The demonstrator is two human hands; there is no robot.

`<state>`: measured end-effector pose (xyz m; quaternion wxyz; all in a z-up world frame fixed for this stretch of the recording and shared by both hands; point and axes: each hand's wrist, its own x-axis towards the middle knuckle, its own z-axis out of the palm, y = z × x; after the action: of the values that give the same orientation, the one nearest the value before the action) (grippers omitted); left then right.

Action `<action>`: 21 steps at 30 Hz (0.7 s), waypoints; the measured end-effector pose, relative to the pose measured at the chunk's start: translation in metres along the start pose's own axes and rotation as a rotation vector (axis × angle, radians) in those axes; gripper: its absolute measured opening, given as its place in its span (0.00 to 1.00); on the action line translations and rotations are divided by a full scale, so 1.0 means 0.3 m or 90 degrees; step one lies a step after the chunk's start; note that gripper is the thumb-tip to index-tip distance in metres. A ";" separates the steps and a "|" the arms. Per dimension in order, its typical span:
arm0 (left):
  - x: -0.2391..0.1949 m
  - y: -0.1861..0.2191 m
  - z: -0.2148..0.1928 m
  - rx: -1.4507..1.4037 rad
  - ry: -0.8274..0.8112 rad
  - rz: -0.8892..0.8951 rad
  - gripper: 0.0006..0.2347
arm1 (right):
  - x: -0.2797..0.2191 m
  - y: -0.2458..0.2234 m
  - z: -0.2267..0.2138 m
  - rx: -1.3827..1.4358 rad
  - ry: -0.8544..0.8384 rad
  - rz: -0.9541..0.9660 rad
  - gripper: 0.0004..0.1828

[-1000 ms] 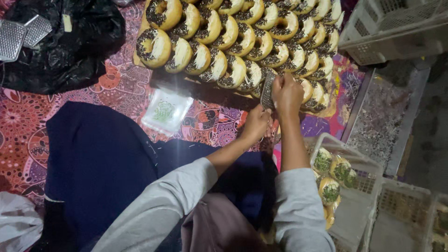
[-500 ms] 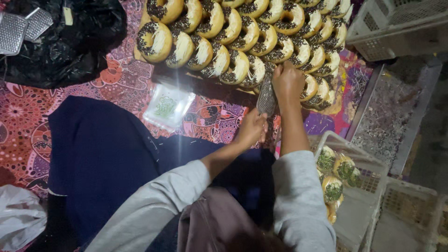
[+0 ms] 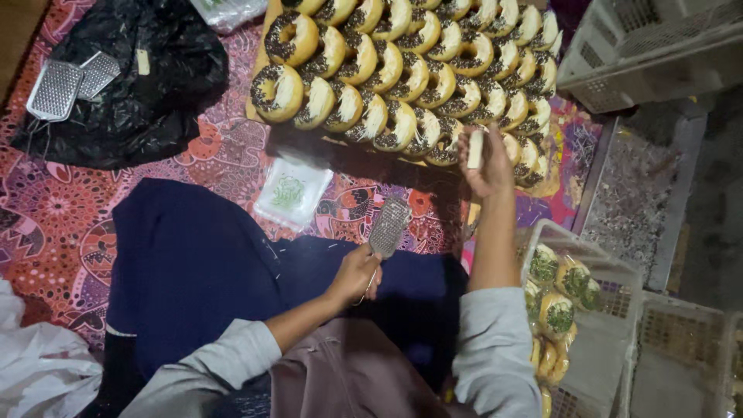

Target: The person sits on a mat and uses a handheld grater to apply white shreds onto a tray of ring-shaped doughnuts. The person then picks up individual doughnuts, places them into clear plastic bags, and arranges the packaged items into a white crate.

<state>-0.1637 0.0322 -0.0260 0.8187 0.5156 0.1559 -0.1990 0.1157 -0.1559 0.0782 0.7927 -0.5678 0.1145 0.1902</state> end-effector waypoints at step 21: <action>-0.029 0.032 -0.132 -0.080 0.002 0.070 0.06 | 0.050 0.078 0.092 -0.612 0.174 -0.238 0.14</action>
<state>-0.1686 0.0731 -0.0310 0.8587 0.4717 0.1409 -0.1425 0.1182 -0.1208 0.0613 0.4415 -0.8972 0.0133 0.0010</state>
